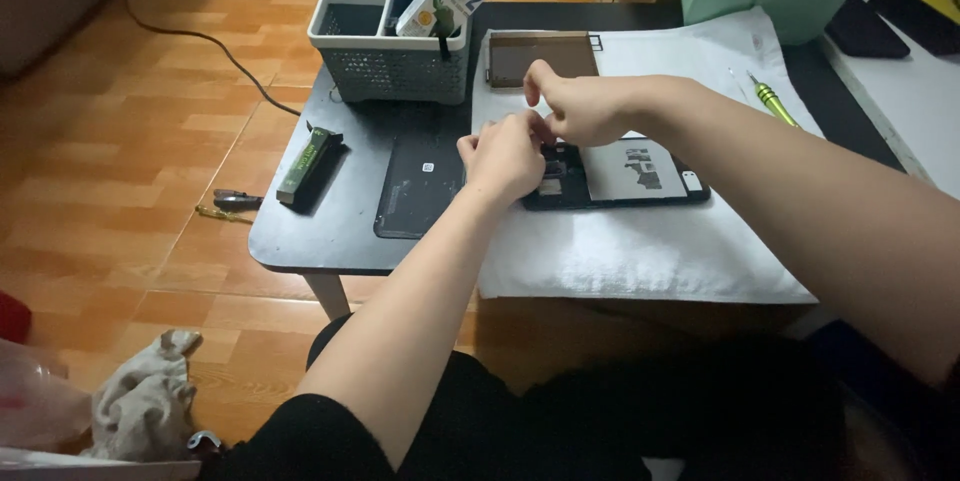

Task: Reassembling a smartphone by carefully placing internal components and securing them with screws.

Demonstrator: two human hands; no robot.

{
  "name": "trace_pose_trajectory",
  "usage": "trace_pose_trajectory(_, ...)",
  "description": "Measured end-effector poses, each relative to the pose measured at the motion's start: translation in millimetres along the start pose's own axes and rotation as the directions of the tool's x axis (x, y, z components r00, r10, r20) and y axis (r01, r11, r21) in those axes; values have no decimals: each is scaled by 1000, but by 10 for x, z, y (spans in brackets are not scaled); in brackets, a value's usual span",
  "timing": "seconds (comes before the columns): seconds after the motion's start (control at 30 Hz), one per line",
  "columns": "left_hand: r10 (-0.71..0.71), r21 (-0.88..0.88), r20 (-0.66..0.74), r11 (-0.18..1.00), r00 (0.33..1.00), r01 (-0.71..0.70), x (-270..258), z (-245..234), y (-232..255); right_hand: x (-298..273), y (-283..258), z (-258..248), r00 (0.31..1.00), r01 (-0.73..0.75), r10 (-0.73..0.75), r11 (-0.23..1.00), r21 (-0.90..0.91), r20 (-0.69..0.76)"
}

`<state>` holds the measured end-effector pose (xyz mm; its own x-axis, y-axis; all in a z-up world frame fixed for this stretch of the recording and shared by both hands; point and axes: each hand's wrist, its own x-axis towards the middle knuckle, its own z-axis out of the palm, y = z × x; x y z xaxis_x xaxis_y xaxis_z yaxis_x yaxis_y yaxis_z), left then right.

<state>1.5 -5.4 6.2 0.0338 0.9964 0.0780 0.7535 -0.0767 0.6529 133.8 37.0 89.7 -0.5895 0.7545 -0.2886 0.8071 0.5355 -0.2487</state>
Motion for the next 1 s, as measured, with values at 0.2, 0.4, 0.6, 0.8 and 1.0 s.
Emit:
trace_pose_trajectory(0.2,4,19,15,1000,1000,-5,10,-13,-5,45,31,-15,999,-38,39,998,57,-14)
trace_pose_trajectory(0.4,4,-5,6,1000,1000,-4,-37,-27,4,55,-16,28,999,7,-10,996,-93,-30)
trace_pose_trajectory(0.6,-5,10,11,1000,1000,5,63,32,-61,-35,-88,-61,998,-23,25,999,-36,53)
trace_pose_trajectory(0.8,4,-23,12,1000,1000,-4,-45,-55,36,57,27,-8,999,-42,40,995,-90,-24)
trace_pose_trajectory(1.0,2,-13,-8,1000,1000,-2,56,2,-38,-83,-147,-65,999,-36,35,998,-52,-19)
